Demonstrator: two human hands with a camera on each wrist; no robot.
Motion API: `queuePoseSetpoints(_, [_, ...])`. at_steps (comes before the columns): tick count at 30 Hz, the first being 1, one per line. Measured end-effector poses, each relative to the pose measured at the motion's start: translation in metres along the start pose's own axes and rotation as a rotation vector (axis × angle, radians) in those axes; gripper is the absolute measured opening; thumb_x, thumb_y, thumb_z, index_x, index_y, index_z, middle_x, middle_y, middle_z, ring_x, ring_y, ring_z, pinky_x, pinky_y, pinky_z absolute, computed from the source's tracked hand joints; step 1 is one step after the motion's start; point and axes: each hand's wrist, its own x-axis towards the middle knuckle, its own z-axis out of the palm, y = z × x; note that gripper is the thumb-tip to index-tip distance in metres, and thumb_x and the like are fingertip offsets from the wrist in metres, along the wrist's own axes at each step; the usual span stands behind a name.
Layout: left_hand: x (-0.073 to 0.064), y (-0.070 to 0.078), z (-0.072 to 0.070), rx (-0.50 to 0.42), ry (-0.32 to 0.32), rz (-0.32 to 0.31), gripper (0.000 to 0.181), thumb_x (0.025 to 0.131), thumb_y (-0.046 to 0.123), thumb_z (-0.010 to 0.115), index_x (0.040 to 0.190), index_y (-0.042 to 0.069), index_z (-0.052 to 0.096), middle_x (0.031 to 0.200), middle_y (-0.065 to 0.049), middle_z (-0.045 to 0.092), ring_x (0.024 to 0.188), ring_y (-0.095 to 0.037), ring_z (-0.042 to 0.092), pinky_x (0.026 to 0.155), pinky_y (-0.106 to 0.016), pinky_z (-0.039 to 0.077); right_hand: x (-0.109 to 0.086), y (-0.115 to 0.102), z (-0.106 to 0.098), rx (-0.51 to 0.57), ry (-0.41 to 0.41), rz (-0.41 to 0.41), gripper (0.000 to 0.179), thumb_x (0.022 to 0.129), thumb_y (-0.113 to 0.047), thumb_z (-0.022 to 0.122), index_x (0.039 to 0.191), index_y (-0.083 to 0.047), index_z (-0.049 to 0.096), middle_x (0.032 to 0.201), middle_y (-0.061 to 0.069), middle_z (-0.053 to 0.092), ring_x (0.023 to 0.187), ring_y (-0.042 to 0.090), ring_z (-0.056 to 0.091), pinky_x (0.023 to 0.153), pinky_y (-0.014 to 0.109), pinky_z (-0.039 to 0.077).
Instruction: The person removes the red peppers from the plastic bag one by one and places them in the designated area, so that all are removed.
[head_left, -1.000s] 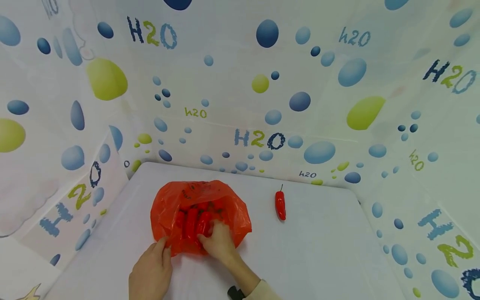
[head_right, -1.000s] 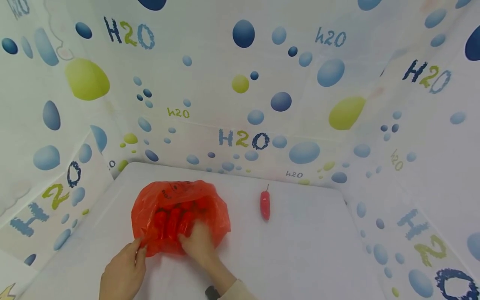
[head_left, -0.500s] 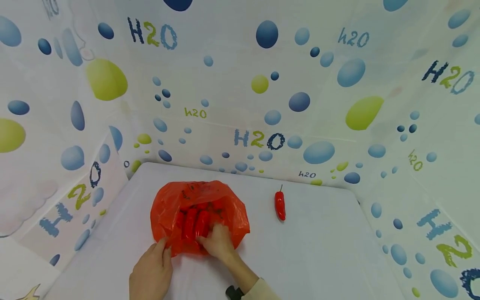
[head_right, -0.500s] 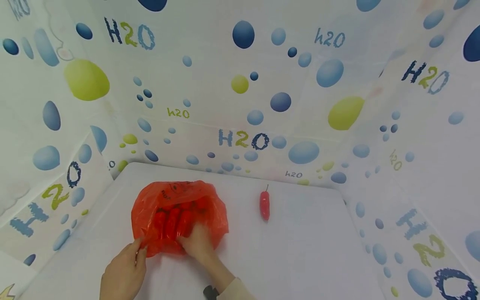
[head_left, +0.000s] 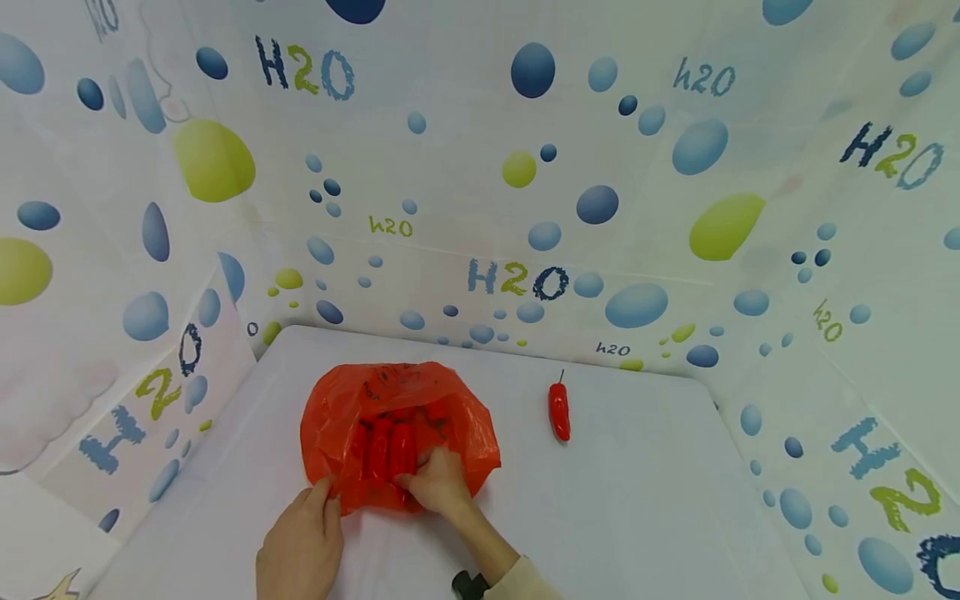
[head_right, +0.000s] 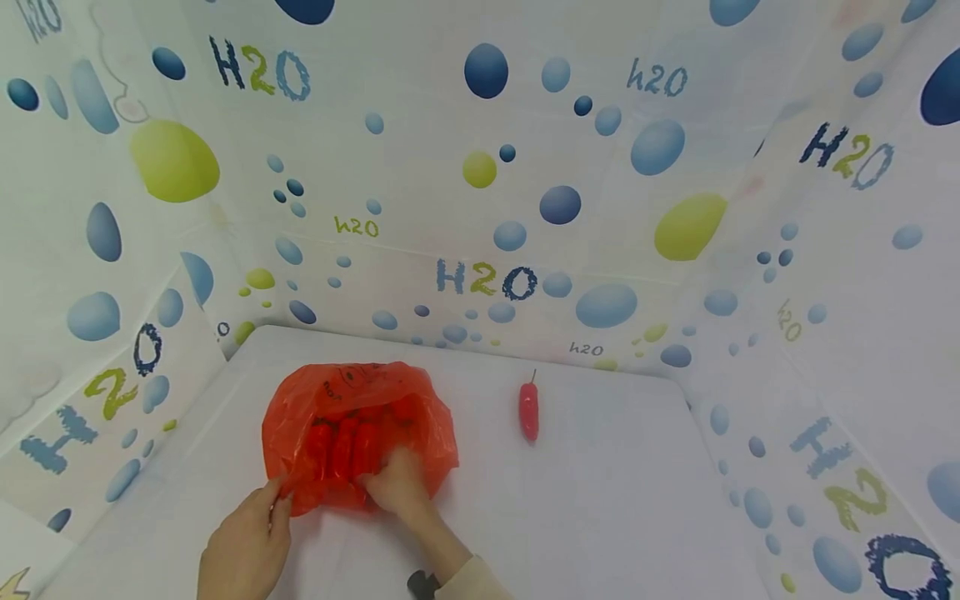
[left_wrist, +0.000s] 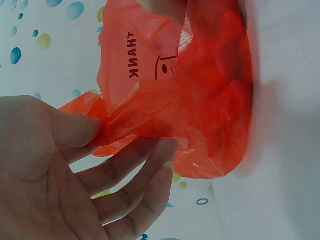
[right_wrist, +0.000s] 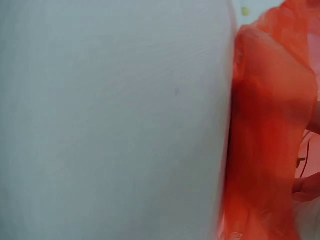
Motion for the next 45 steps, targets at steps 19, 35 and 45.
queuePoseSetpoints(19, [0.000, 0.000, -0.001, 0.000, 0.005, 0.003, 0.043, 0.105, 0.018, 0.050, 0.141, -0.003, 0.058, 0.122, -0.021, 0.069, 0.110, -0.048, 0.066, 0.083, -0.066, 0.055, -0.003, -0.017, -0.028, 0.042, -0.008, -0.046, 0.035, 0.083, -0.018, 0.088, 0.102, -0.001, 0.064, 0.083, 0.001, 0.064, 0.075, 0.013, 0.060, 0.064, 0.028, 0.056])
queuePoseSetpoints(35, [0.000, 0.000, 0.000, -0.003, 0.003, -0.002, 0.044, 0.105, 0.019, 0.049, 0.142, -0.004, 0.058, 0.124, -0.021, 0.069, 0.112, -0.047, 0.065, 0.084, -0.066, 0.055, -0.009, -0.026, -0.045, 0.020, 0.013, -0.073, 0.038, 0.082, -0.024, 0.089, 0.106, -0.006, 0.065, 0.092, 0.002, 0.067, 0.082, 0.012, 0.061, 0.067, 0.028, 0.056])
queuePoseSetpoints(45, [0.000, 0.003, 0.001, 0.007, 0.017, 0.002, 0.042, 0.105, 0.018, 0.051, 0.141, -0.001, 0.059, 0.117, -0.019, 0.070, 0.107, -0.047, 0.066, 0.081, -0.066, 0.056, -0.017, -0.036, -0.059, 0.045, 0.038, -0.100, 0.038, 0.083, -0.023, 0.089, 0.108, -0.005, 0.067, 0.092, -0.001, 0.068, 0.081, 0.011, 0.063, 0.068, 0.027, 0.056])
